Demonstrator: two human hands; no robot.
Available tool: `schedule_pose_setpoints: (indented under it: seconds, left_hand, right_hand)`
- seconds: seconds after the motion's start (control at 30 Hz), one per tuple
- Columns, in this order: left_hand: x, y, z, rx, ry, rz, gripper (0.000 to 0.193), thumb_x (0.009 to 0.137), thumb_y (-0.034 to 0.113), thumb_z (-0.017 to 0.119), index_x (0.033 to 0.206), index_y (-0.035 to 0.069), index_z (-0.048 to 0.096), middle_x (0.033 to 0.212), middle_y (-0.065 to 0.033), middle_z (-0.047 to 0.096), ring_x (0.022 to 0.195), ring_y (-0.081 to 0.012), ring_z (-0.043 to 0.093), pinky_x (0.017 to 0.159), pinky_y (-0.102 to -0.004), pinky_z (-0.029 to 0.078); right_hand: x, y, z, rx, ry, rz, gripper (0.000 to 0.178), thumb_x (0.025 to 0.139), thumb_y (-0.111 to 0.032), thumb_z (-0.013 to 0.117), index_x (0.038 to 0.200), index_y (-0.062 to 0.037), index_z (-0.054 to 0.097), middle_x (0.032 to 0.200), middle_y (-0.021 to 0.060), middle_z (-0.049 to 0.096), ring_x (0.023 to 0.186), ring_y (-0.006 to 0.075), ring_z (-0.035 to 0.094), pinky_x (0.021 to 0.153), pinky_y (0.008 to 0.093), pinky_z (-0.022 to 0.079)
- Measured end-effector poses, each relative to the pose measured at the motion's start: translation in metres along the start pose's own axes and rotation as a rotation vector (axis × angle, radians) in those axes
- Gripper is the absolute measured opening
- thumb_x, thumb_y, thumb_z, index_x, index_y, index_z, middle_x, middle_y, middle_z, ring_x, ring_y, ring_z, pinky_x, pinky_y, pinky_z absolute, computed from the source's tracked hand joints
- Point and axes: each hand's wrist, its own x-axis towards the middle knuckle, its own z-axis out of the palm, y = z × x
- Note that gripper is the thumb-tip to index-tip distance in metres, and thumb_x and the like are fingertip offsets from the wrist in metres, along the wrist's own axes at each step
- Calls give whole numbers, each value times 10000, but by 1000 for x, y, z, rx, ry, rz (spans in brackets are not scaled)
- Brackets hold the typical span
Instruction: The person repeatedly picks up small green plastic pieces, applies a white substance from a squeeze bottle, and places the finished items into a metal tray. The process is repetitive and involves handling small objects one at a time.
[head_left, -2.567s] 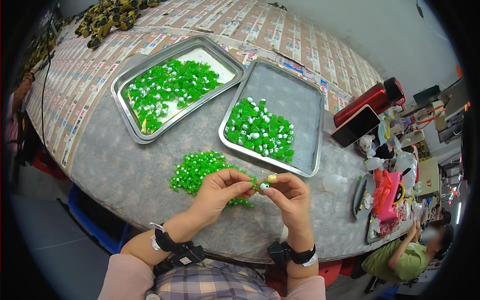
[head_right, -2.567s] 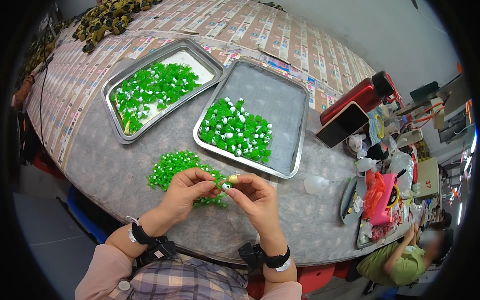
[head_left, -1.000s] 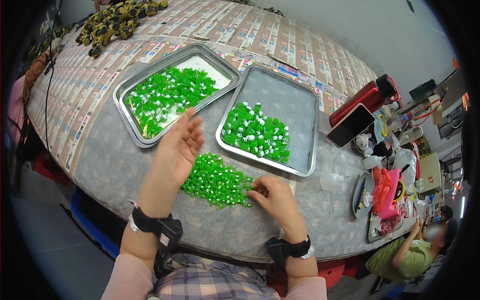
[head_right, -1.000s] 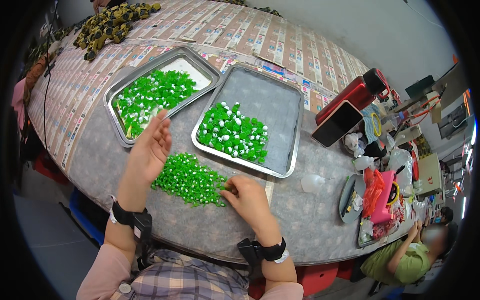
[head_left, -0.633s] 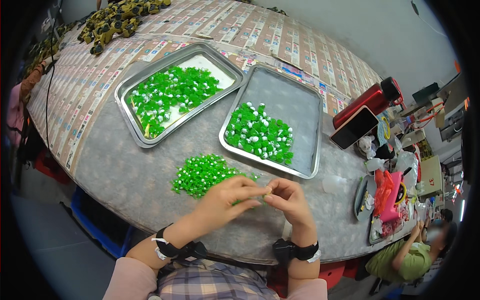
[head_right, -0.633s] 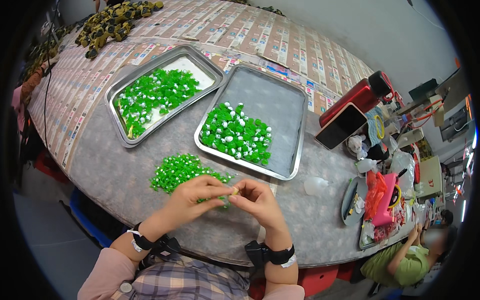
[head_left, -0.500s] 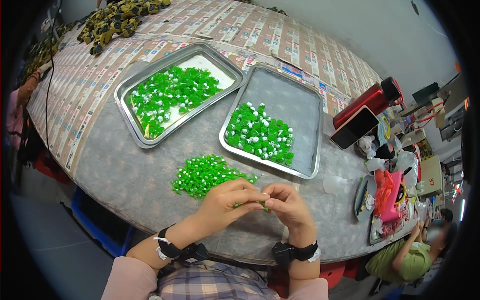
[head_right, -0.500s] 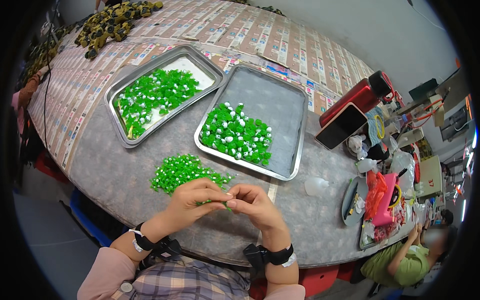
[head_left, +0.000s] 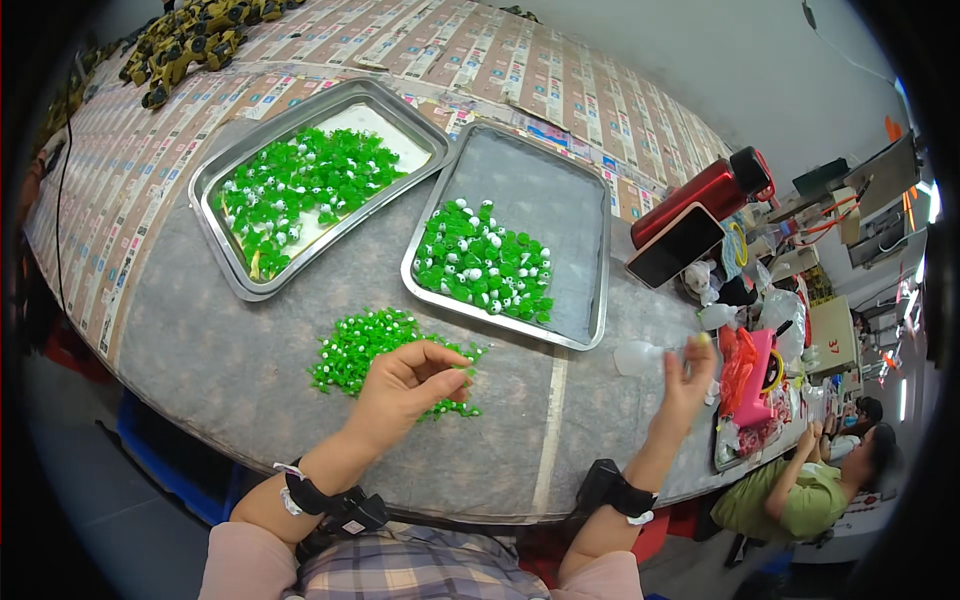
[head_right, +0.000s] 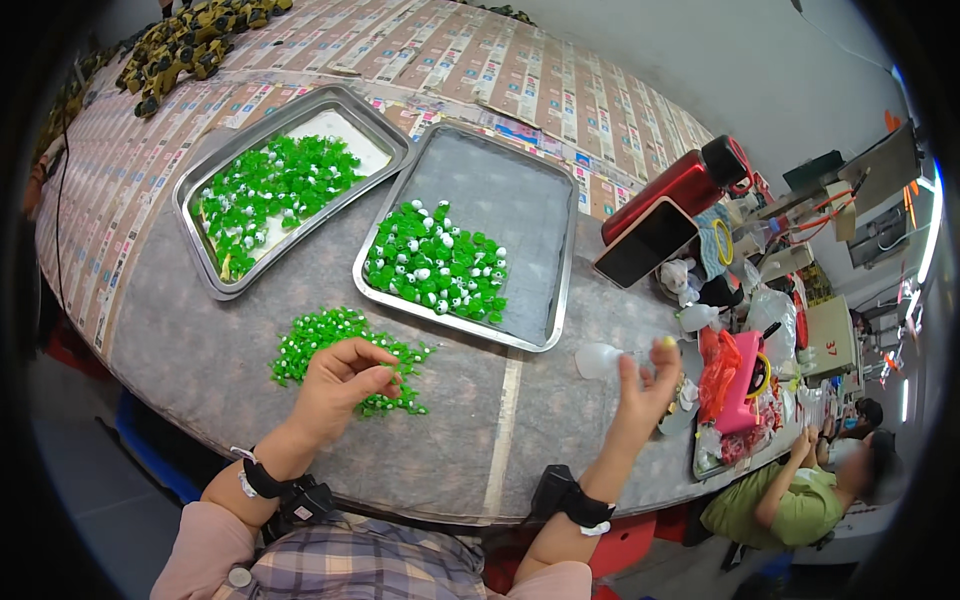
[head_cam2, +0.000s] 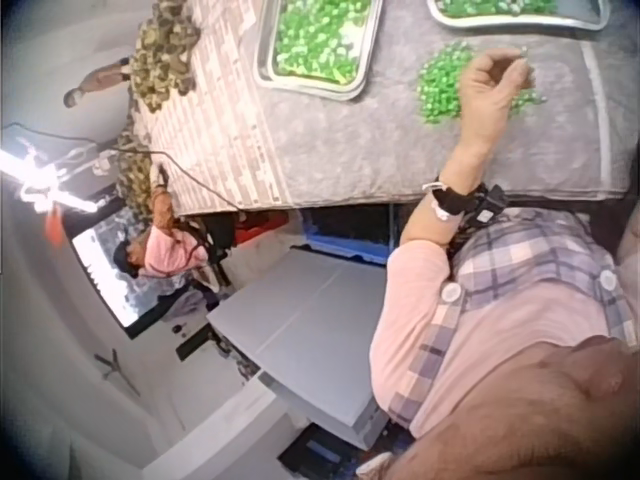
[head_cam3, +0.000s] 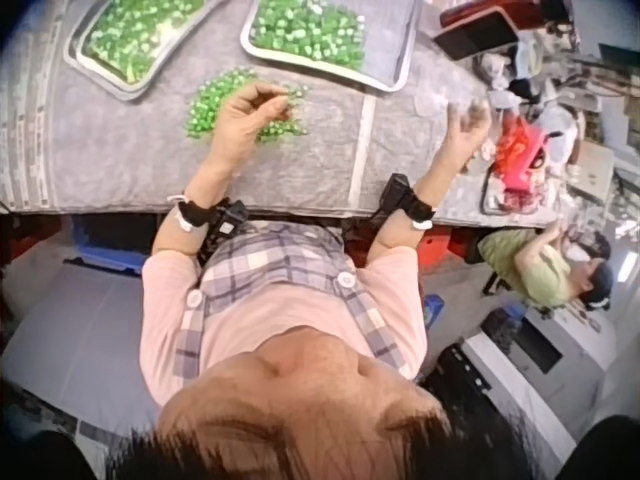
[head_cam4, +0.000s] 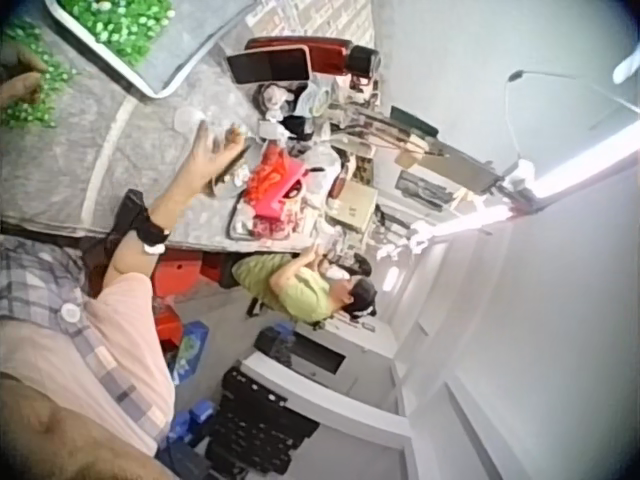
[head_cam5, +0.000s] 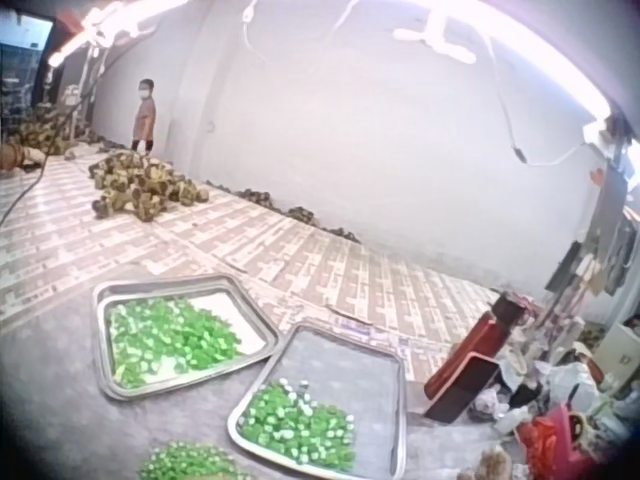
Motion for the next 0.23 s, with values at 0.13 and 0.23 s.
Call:
schedule_pose_setpoints:
  seconds: [0.13, 0.23]
  left_hand:
    - [-1, 3, 3, -18, -29, -48, 130, 790, 59, 546, 905, -1, 540, 792, -63, 590, 720, -109, 565, 661, -233, 472]
    - [-2, 3, 1, -21, -30, -78, 138, 789, 62, 547, 911, -2, 538, 797, -65, 591, 728, -110, 568, 670, -234, 471]
  right_hand:
    - [-2, 35, -2, -152, -367, 261, 565, 683, -141, 657, 1162, -2, 392, 1134, 105, 439, 1037, 170, 414, 859, 312, 341]
    - [-1, 39, 4, -125, -414, 252, 573, 678, -159, 666, 1163, -10, 399, 1157, 119, 432, 1036, 167, 416, 859, 334, 342]
